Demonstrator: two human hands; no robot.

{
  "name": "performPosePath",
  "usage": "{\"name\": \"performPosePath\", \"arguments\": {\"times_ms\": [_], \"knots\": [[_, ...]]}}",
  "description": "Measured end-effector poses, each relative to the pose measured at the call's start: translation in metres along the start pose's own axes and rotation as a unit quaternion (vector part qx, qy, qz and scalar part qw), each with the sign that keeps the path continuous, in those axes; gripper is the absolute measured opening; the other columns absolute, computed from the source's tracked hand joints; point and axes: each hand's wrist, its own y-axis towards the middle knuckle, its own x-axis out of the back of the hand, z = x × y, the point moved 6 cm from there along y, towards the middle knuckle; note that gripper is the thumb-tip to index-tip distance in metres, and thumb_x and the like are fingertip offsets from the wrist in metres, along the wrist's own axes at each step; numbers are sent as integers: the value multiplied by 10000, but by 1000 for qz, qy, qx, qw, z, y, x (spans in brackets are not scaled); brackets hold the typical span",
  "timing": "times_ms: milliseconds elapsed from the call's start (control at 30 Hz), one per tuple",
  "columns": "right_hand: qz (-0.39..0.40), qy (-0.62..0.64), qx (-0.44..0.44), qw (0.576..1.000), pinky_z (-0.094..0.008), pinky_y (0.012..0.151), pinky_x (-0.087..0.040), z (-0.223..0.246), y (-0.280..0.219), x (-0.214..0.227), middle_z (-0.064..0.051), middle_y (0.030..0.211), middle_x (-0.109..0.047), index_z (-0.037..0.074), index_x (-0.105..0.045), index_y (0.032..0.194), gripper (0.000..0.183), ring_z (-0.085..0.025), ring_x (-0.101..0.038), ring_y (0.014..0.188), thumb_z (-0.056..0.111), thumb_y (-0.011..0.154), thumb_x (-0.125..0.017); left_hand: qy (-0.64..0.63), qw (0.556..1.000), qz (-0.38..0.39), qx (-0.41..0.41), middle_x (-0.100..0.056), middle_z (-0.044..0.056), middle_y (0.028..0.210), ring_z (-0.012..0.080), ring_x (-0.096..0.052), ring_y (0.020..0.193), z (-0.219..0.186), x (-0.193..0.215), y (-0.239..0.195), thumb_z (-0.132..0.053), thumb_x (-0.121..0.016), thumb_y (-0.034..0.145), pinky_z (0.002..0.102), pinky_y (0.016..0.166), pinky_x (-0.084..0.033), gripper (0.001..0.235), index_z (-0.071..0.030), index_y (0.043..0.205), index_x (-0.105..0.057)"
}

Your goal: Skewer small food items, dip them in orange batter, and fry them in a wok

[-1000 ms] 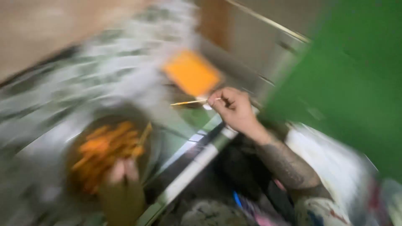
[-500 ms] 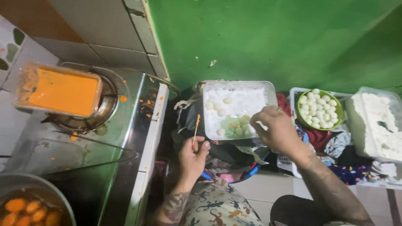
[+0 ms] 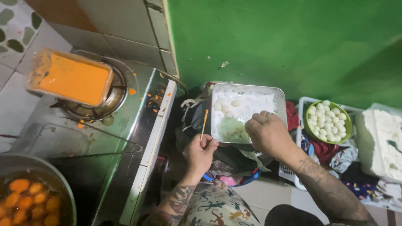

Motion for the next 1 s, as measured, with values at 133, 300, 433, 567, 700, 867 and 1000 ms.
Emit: {"name": "performPosePath", "arguments": {"times_ms": [133,300,433,567,700,867,1000], "knots": [[30,5,7,1000,-378,637,-519,-6,-13,-37,-27,698,-595,178,-646,760,102,-275,-656,681,226,850,-644,29,1000,1,-2,-654,94,625,234,-779,642,-17,4,0,-15,-796,823,307,534,-631,232,-10,767,-571],[50,228,-101,967,-494,722,-540,-28,39,23,-162,782,-714,66,-725,873,103,-444,-708,801,128,791,-739,36,999,11,-16,-750,102,677,212,-771,625,-26,29,-6,-102,-797,825,312,535,-554,369,-121,696,-452],[82,256,-201,942,-294,616,-528,-20,115,24,-40,930,-724,99,-722,993,61,-131,-591,700,152,980,-695,90,994,-9,-65,-712,-32,781,119,-600,679,-20,66,-23,-210,-736,852,324,659,-463,299,-173,718,-471],[-7,203,-28,979,-407,687,-458,37,237,-18,-102,862,-677,53,-723,991,207,-248,-595,754,253,1029,-688,113,993,-10,-29,-708,-38,749,103,-559,658,-25,102,-43,-213,-740,848,322,632,-454,421,-170,688,-352],[-62,138,128,980,-508,710,-508,133,342,-94,-118,846,-712,119,-702,881,67,-388,-659,817,181,894,-682,195,981,1,9,-589,-42,652,104,-573,637,-24,141,-65,-226,-736,886,338,605,-436,427,-182,663,-374],[-71,52,234,968,-522,580,-507,223,385,-172,-143,766,-630,108,-643,751,160,-420,-620,676,244,685,-695,263,957,-8,120,-525,-24,623,142,-457,602,4,185,-91,-331,-734,930,389,577,-367,378,-199,709,-457],[-84,7,306,948,-486,553,-495,254,391,-207,-108,699,-604,99,-617,730,51,-374,-609,631,146,738,-637,286,949,-48,124,-491,-26,609,147,-449,599,-19,210,-103,-337,-730,922,403,578,-355,385,-204,696,-447]]}}
